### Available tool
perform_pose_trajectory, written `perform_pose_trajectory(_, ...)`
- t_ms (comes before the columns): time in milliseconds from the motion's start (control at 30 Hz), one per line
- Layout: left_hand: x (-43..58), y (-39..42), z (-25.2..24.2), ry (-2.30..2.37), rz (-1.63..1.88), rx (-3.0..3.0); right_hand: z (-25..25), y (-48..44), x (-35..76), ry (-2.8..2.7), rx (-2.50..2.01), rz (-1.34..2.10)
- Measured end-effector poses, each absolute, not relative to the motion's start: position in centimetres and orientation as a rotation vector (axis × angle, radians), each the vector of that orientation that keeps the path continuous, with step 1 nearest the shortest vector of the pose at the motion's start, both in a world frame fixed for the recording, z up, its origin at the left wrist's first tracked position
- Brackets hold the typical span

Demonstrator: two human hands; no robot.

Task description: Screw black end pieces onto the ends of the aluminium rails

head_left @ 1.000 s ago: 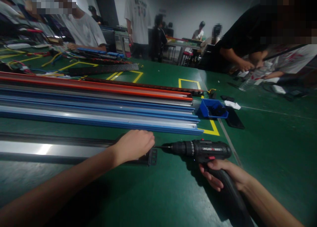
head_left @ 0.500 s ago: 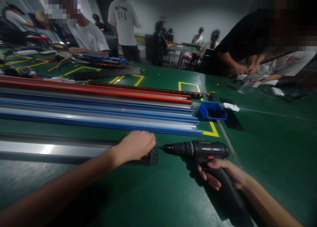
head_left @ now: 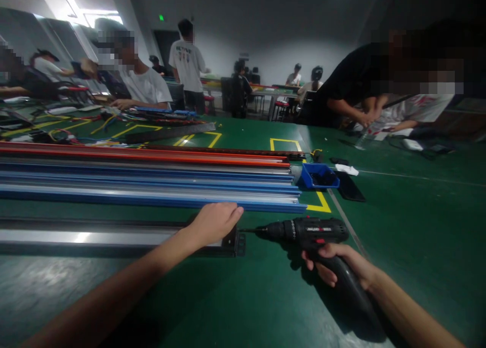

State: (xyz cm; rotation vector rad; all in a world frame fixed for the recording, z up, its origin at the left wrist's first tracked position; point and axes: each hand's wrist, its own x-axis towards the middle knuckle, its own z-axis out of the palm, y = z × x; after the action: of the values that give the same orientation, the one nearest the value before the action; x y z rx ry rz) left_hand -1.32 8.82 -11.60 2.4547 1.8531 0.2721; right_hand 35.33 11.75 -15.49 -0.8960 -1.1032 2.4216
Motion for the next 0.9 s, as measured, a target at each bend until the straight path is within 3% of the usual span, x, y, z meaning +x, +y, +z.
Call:
perform_pose_trajectory(267,-5.6,5.5,-10.8,1.909,0.3,2.597,-15.5,11.9,35.8,-1.062,-0.895,2.344)
perform_pose_trajectory(567,-24.0,-2.1,-13.3,1.864,-0.131,2.649,-14.6,10.5,36.1,-1.122,-0.954,2.256)
perform_pose_trajectory(900,-30.9,-2.2,-15.3,1.8,-0.094,2.783,-10.7,3.9,38.6,-1.561,-1.435,1.577)
